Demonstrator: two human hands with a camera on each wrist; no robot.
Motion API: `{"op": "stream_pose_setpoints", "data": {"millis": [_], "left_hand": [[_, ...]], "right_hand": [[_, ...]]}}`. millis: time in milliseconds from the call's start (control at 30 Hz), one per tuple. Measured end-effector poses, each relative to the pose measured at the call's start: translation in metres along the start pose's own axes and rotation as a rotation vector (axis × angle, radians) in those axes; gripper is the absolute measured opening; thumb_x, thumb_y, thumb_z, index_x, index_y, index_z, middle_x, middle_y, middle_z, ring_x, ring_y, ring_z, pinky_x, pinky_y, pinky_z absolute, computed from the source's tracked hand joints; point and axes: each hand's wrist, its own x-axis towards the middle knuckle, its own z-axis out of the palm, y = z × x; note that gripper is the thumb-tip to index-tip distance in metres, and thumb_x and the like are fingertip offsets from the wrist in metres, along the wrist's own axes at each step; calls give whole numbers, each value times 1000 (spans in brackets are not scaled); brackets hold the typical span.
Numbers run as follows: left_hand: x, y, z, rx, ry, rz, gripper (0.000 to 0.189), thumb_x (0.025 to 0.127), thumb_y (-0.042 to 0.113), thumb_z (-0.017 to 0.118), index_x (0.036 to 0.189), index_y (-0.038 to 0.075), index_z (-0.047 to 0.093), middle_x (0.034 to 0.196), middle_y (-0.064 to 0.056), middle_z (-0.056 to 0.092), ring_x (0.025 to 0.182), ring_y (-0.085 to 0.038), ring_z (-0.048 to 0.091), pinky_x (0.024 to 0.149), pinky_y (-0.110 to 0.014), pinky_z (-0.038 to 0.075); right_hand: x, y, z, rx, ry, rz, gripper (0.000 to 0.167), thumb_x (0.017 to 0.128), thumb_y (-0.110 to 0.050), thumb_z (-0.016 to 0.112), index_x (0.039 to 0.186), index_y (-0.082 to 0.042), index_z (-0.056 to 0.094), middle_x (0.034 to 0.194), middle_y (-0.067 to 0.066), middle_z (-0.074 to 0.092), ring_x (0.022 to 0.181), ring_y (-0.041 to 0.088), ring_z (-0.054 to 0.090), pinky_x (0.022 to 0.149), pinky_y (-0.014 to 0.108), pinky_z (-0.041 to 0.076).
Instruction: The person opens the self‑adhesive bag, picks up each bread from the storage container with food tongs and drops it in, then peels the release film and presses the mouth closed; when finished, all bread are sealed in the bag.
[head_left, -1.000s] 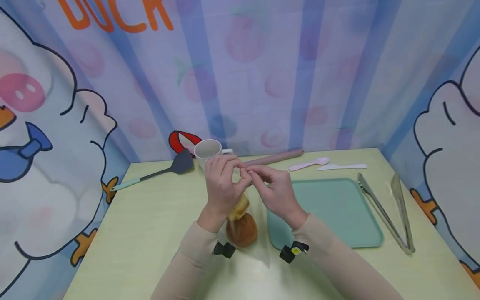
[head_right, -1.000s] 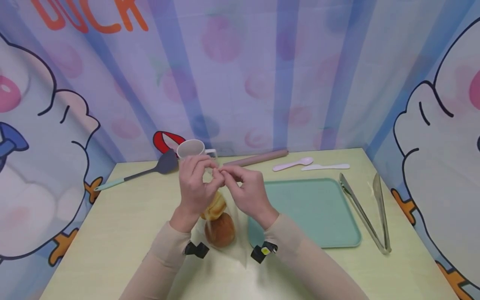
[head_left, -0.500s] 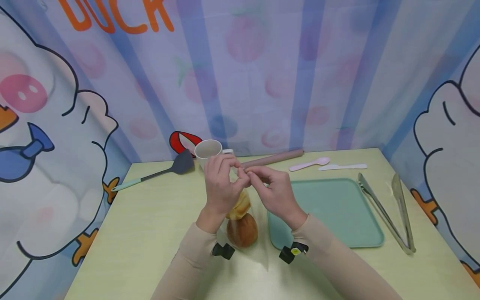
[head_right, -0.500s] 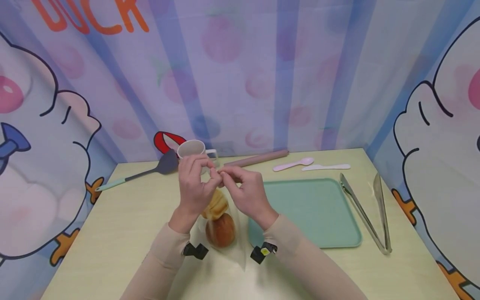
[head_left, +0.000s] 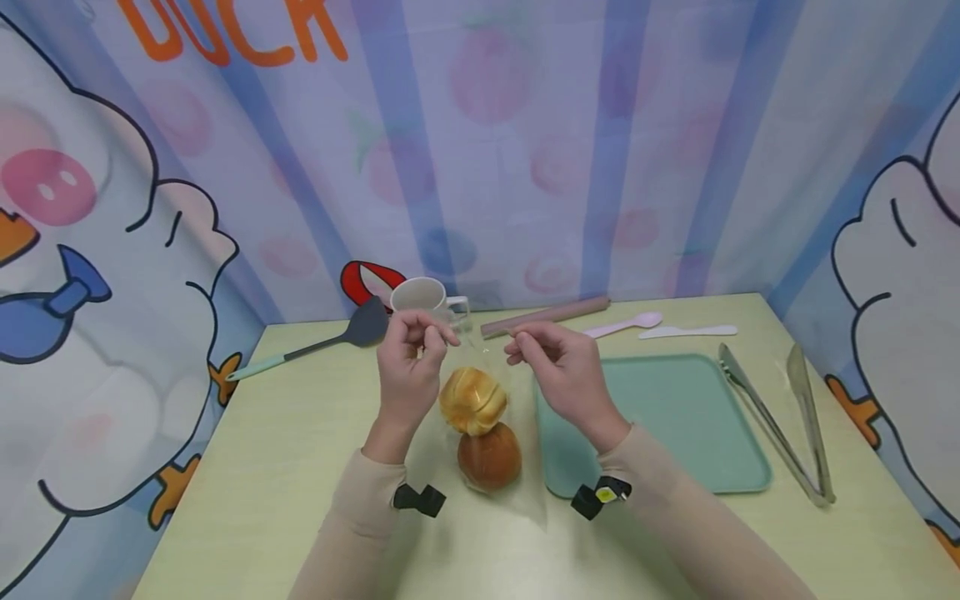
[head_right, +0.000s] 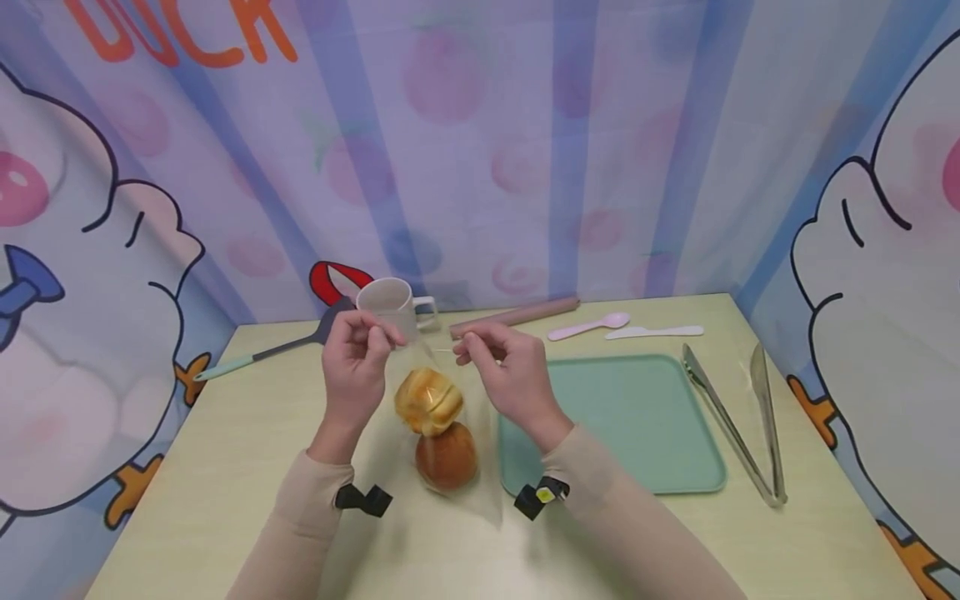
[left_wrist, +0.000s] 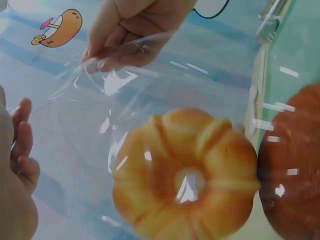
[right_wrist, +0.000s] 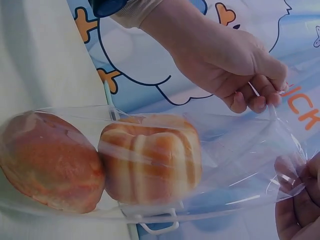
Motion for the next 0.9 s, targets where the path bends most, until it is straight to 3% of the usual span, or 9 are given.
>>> {"op": "stream_pose_setpoints", "data": {"millis": [133,267,367,467,567,733,900], "left_hand": [[-1,-4,-9,20,-62,5,6,101,-5,57,105,-9,59,87,-18,64,77,-16,63,73,-20,54],[0,-8,-18,65,-107,68,10,93,-13,70,101,-7,70,94,-18,67,84,-22,66,81,-20,58],[1,-9,-26,122,-89,129,17,83,-17,78,95,-4,76,95,-17,70,86,-24,67,81,-18,57],[2,-10,-34,159,-65,164,19,79,-16,83,92,-3,80,93,-14,72,85,-24,66,73,-17,52],[4,-11,-41,244,-66,187,20,80,-11,84,96,0,82,95,-13,75,86,-25,68,69,-20,49],[3,-13,-51,420,-111,211,22,82,-8,84,101,3,83,96,-10,79,83,-24,72,72,-20,55],[0,-16,-58,484,-138,193,14,85,-5,83,96,3,81,90,-9,78,79,-23,69,73,-21,55]], "right_hand": [[1,0,-3,-13,-6,9,15,105,-5,63,108,2,76,93,13,79,80,18,77,77,32,63],[3,-2,-5,-45,-3,7,15,105,-7,63,108,1,76,94,12,79,81,18,77,76,29,62],[4,-3,-7,-57,1,6,15,106,-8,63,107,0,76,94,11,79,82,18,78,74,27,62],[4,-3,-8,-53,2,6,15,106,-8,63,107,0,76,93,12,79,82,19,77,74,27,61],[5,-2,-10,-45,1,4,15,106,-8,63,107,0,76,93,12,79,82,19,77,75,27,62],[6,-2,-12,-35,4,-6,15,105,-7,64,107,0,76,93,11,78,81,18,77,75,29,62],[6,-2,-13,-26,10,-6,14,105,-6,64,106,0,76,92,12,78,81,16,77,75,29,62]]}}
